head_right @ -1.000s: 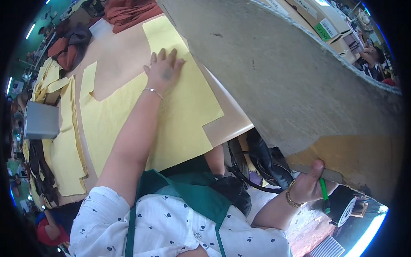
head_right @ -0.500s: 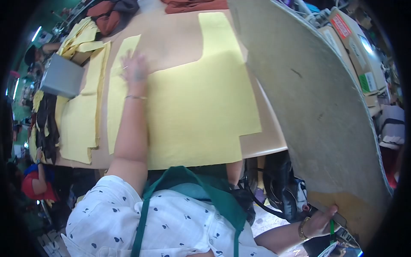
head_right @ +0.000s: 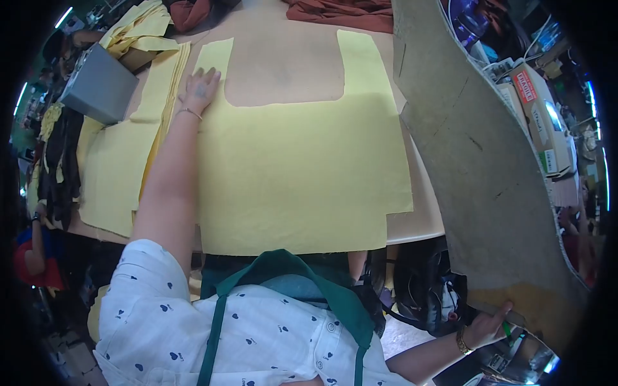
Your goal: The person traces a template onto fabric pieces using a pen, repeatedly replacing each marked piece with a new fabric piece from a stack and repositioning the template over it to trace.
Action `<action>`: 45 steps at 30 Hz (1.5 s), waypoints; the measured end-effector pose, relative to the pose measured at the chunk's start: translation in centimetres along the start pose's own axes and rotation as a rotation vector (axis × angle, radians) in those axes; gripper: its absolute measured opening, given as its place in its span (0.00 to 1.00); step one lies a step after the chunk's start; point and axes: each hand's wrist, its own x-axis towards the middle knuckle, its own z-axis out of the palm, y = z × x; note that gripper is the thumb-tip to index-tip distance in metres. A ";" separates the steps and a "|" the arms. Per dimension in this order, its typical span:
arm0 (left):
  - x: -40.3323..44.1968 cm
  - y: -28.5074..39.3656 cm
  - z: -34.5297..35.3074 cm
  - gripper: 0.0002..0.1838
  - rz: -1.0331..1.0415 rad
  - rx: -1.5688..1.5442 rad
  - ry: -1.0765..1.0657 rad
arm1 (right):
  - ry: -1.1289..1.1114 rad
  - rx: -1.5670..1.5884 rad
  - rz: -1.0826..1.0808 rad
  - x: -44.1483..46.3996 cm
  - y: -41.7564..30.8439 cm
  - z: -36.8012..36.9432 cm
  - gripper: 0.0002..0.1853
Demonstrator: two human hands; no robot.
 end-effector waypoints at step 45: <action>-30.8 -0.7 -6.6 0.29 0.610 -0.536 -0.325 | 0.139 0.355 0.217 2.4 -7.6 -5.5 0.18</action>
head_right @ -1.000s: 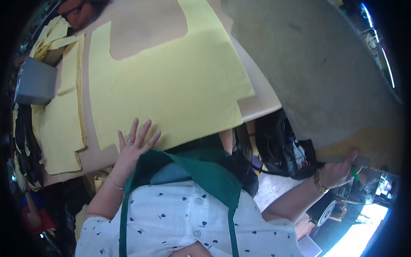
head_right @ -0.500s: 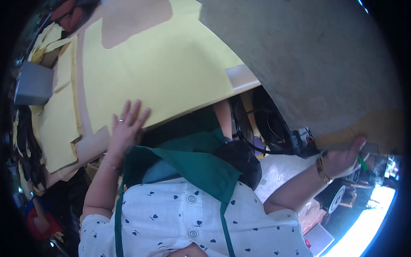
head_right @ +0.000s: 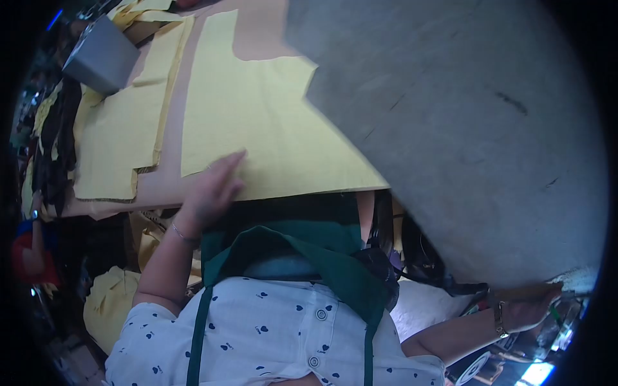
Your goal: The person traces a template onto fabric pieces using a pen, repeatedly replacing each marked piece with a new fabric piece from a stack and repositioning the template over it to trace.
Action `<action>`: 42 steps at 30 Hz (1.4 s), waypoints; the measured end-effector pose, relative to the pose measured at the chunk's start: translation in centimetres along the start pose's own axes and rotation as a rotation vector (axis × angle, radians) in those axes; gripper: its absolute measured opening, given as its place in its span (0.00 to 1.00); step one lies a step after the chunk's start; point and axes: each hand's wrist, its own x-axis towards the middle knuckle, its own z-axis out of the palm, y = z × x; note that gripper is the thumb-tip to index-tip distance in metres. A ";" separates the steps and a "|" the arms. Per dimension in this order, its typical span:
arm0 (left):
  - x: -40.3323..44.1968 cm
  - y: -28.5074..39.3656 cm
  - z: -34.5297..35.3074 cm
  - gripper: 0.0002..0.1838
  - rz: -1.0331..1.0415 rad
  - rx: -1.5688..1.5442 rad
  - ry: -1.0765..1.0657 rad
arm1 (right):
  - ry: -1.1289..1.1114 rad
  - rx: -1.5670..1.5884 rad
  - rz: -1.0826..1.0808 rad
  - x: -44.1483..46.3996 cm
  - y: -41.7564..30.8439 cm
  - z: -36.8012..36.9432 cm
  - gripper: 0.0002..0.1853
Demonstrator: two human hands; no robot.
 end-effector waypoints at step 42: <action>7.0 -12.0 -6.4 0.28 -0.661 0.278 0.540 | -0.963 -1.100 -0.196 -12.8 27.4 20.5 0.22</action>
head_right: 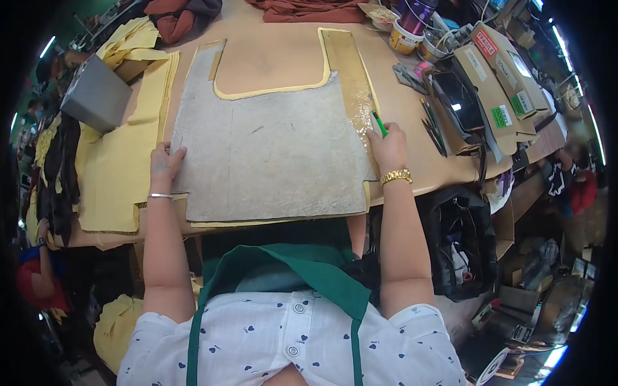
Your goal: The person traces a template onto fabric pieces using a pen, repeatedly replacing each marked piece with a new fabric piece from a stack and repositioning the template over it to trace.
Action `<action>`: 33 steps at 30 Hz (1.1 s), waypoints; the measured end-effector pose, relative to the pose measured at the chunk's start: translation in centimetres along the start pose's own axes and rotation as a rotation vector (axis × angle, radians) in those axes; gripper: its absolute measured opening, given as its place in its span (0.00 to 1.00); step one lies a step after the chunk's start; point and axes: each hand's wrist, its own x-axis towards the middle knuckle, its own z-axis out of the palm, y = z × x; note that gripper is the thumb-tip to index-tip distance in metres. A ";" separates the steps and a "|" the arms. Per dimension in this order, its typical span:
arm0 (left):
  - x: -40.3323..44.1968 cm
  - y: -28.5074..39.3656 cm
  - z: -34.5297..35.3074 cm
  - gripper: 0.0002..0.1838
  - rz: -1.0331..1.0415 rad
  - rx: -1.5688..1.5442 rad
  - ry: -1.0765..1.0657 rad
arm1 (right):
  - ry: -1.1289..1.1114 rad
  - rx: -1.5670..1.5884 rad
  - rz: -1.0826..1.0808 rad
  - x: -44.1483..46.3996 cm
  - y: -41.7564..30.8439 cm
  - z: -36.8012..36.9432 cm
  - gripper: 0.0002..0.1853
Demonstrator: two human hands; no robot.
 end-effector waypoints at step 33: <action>0.3 0.5 0.4 0.23 -0.011 -0.051 -0.059 | -0.198 -0.028 0.227 5.4 1.8 1.3 0.25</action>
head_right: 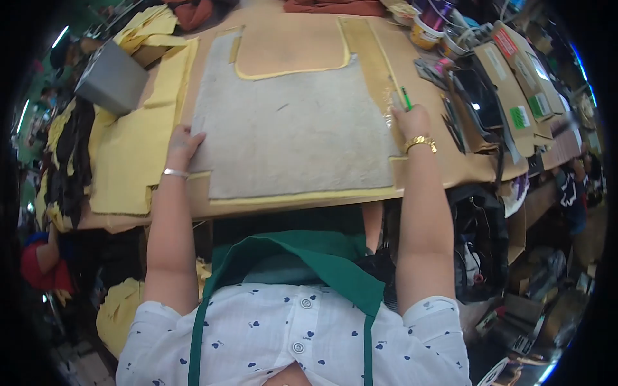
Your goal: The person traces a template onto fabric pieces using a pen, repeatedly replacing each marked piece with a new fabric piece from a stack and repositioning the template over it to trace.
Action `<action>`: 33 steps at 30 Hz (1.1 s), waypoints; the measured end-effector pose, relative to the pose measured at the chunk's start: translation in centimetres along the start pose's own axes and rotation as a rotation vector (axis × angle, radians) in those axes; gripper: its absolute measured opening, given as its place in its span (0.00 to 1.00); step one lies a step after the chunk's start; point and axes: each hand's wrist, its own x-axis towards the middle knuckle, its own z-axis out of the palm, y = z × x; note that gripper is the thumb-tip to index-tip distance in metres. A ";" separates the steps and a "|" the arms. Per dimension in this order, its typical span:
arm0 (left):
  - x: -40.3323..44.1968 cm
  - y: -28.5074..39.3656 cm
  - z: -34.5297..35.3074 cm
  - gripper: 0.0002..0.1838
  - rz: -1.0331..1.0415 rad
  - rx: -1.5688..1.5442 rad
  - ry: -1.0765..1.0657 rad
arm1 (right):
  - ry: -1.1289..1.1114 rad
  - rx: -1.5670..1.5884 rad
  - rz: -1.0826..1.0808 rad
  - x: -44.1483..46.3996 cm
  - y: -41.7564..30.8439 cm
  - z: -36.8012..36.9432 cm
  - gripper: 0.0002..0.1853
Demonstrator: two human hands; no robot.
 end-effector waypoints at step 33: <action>1.8 0.7 -1.5 0.34 0.140 -0.097 -0.341 | -0.058 0.178 -0.232 0.9 2.2 -0.7 0.19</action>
